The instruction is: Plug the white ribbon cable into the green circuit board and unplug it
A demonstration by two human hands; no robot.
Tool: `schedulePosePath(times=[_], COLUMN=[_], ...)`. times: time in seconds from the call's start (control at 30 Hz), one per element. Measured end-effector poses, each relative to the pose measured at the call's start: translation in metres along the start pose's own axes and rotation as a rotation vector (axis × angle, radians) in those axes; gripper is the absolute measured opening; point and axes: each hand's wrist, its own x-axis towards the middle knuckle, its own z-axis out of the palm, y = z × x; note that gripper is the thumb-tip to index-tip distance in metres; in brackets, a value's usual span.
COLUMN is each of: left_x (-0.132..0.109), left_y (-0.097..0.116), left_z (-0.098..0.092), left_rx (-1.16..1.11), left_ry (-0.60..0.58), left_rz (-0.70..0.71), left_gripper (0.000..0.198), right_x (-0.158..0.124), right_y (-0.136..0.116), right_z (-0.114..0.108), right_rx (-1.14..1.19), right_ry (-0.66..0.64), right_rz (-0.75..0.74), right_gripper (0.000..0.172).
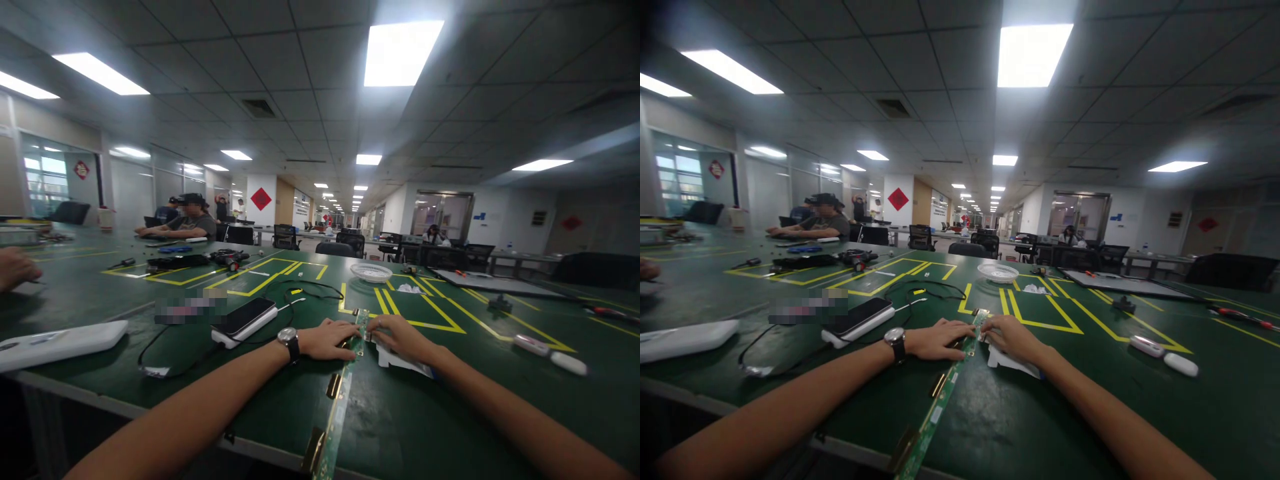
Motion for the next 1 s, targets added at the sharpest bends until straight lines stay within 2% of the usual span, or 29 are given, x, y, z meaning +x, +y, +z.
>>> schedulePosePath(times=[0.07,0.13,0.23,0.3,0.47,0.53,0.7,1.0], left_x=[0.000,-0.001,-0.002,-0.003,-0.004,-0.003,-0.003,-0.003], left_y=[-0.001,-0.001,-0.003,-0.005,-0.007,-0.007,-0.006,-0.007], left_z=[-0.001,-0.003,-0.006,-0.007,-0.006,-0.006,-0.003,-0.004], left_rx=[-0.021,-0.023,0.010,0.041,0.146,0.183,0.246,0.235], left_ry=[0.027,0.086,0.185,0.227,0.253,0.253,0.256,0.214], left_rz=[-0.009,-0.039,-0.088,-0.096,-0.089,-0.088,-0.062,-0.042], left_gripper=[0.053,0.050,0.044,0.042,0.038,0.037,0.036,0.038], right_x=[0.000,0.000,-0.001,-0.004,-0.013,-0.015,-0.017,-0.026], right_y=[-0.002,-0.005,-0.004,0.001,0.019,0.022,0.019,0.022], right_z=[-0.001,0.001,0.002,0.001,-0.004,-0.003,0.003,-0.001], right_rx=[0.011,0.001,-0.050,-0.138,-0.516,-0.574,-0.605,-0.534], right_ry=[0.005,-0.042,-0.113,-0.115,-0.112,-0.101,-0.114,-0.170], right_rz=[-0.066,-0.109,-0.111,-0.043,0.348,0.439,0.523,0.500], right_gripper=[0.031,0.036,0.039,0.038,0.037,0.038,0.040,0.049])
